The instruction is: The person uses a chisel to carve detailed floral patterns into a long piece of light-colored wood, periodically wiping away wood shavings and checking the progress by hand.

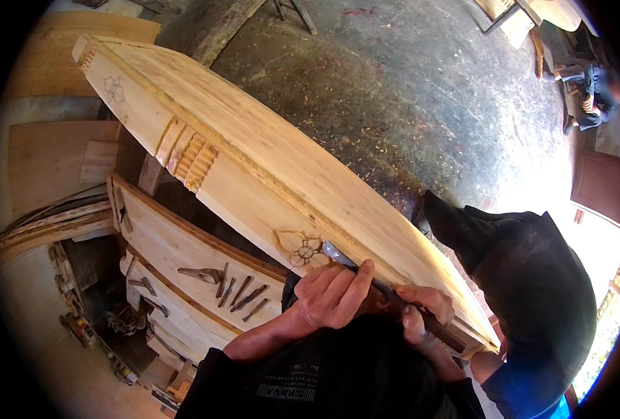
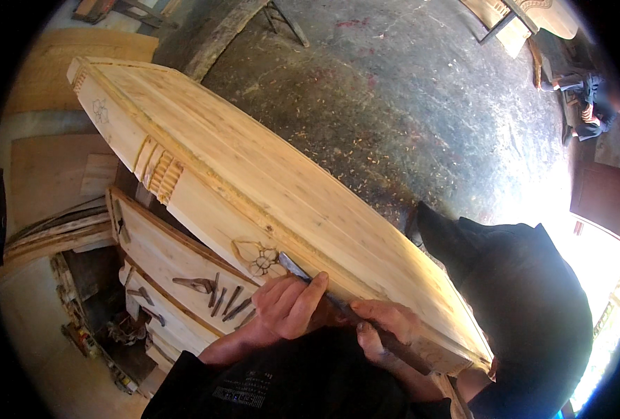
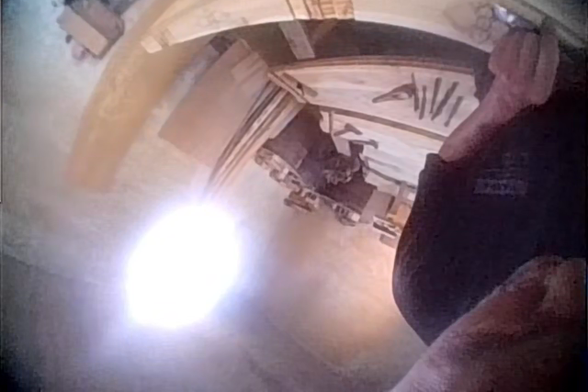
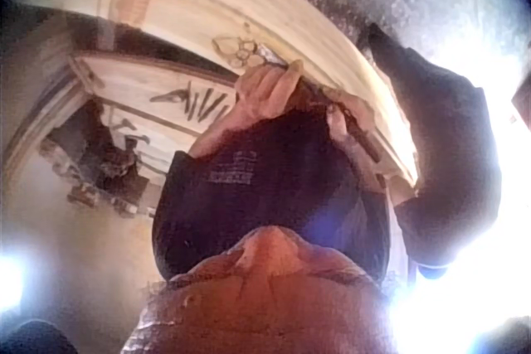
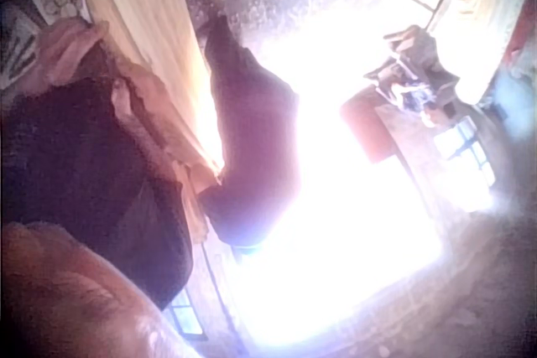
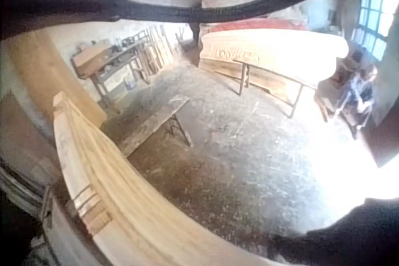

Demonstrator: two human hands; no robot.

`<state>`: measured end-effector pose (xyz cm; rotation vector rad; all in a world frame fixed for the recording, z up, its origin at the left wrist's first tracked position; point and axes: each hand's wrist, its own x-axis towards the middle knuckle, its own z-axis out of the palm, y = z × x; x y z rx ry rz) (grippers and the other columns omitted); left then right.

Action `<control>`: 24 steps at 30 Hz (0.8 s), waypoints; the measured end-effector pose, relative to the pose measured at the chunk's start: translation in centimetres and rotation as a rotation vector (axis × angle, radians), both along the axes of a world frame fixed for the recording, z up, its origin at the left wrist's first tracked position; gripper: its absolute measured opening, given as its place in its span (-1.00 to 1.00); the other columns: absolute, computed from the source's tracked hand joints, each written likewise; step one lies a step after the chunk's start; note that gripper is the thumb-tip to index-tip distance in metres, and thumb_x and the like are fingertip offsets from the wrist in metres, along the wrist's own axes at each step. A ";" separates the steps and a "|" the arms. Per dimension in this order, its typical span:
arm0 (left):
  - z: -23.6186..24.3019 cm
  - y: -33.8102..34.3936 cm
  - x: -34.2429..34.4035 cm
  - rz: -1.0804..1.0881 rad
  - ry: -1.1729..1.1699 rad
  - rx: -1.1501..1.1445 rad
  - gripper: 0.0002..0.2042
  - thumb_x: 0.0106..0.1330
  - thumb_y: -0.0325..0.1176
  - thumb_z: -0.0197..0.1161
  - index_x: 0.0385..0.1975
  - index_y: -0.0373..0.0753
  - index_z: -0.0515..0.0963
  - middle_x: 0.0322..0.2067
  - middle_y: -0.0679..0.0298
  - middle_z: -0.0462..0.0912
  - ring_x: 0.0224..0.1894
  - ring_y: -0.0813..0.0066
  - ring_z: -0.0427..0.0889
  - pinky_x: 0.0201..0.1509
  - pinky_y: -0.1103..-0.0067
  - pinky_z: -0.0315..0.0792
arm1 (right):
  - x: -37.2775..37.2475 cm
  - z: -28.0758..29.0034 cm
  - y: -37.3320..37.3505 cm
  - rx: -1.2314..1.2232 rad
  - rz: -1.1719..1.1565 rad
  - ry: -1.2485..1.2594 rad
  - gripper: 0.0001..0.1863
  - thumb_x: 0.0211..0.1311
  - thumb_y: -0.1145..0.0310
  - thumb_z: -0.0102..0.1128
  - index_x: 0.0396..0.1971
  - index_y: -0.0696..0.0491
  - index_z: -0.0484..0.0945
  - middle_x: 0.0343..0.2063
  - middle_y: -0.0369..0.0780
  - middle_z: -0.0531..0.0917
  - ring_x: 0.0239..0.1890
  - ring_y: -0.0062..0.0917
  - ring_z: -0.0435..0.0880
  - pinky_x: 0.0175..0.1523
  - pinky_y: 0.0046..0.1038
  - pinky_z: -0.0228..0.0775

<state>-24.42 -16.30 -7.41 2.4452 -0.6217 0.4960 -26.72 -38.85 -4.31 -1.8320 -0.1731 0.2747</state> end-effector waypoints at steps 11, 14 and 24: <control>0.3 0.2 0.0 -0.014 0.009 0.046 -0.63 0.18 -0.49 0.32 0.02 -0.42 0.72 -0.60 0.46 0.35 -0.60 0.66 0.42 -0.54 0.67 0.31 | -1.5 -0.6 0.6 -0.044 -0.163 0.050 -0.77 0.40 0.39 0.13 -0.10 0.17 0.67 -0.27 -0.03 0.82 -0.31 -0.38 0.83 -0.09 -0.35 0.70; -0.1 0.2 -0.2 0.009 -0.006 0.026 -0.61 0.17 -0.50 0.32 0.04 -0.40 0.71 -0.58 0.46 0.36 -0.59 0.66 0.43 -0.54 0.67 0.32 | -2.4 -0.8 0.6 0.065 -0.262 0.283 -0.78 0.42 0.38 0.12 -0.13 0.16 0.67 -0.29 -0.04 0.81 -0.32 -0.38 0.82 -0.10 -0.36 0.69; -0.1 0.4 0.0 -0.030 -0.010 -0.013 -0.62 0.36 -0.24 0.41 0.04 -0.40 0.71 -0.59 0.45 0.34 -0.58 0.66 0.43 -0.54 0.67 0.34 | -1.8 -1.3 0.0 0.001 -0.043 -0.085 -0.77 0.51 0.35 0.06 -0.08 0.22 0.52 -0.29 -0.02 0.80 -0.35 -0.32 0.85 -0.10 -0.33 0.72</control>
